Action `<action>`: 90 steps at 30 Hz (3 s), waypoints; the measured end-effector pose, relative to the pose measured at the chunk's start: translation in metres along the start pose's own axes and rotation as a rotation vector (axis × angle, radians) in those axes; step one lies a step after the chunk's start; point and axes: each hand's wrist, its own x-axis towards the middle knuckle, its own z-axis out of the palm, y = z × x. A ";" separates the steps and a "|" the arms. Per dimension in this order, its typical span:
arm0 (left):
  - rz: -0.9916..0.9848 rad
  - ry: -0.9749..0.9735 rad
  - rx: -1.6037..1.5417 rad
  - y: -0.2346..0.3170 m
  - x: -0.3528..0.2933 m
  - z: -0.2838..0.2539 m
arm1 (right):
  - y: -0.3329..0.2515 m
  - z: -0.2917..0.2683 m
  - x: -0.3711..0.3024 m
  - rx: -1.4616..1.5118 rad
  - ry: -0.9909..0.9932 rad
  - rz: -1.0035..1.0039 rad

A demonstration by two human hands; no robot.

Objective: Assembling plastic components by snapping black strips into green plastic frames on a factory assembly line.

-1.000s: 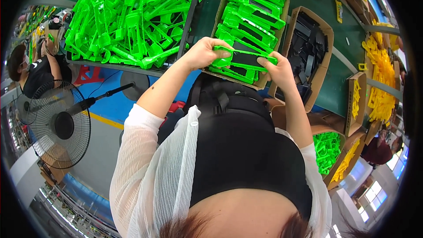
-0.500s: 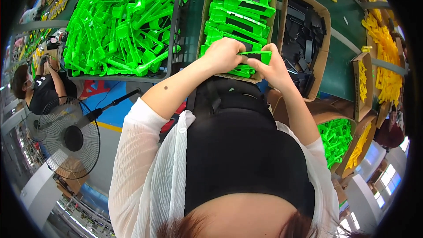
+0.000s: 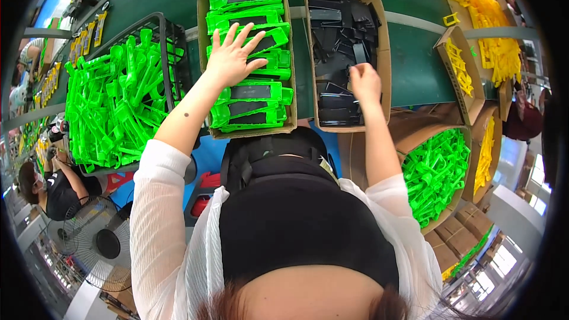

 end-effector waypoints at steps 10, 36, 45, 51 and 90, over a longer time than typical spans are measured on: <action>0.278 -0.045 -0.047 -0.043 0.021 0.009 | 0.054 0.026 0.056 -0.196 -0.072 -0.012; -0.700 0.542 -0.902 -0.104 -0.185 -0.041 | -0.082 -0.014 -0.049 0.935 -0.197 0.165; -0.545 0.997 -1.557 -0.064 -0.154 -0.042 | -0.185 -0.014 -0.074 0.898 -0.722 -0.581; -0.599 0.483 -0.883 -0.050 -0.128 0.004 | -0.207 0.010 -0.069 0.831 -0.753 -0.200; -0.010 0.799 -0.851 -0.012 -0.145 -0.047 | -0.146 -0.052 -0.090 1.600 -0.669 -0.011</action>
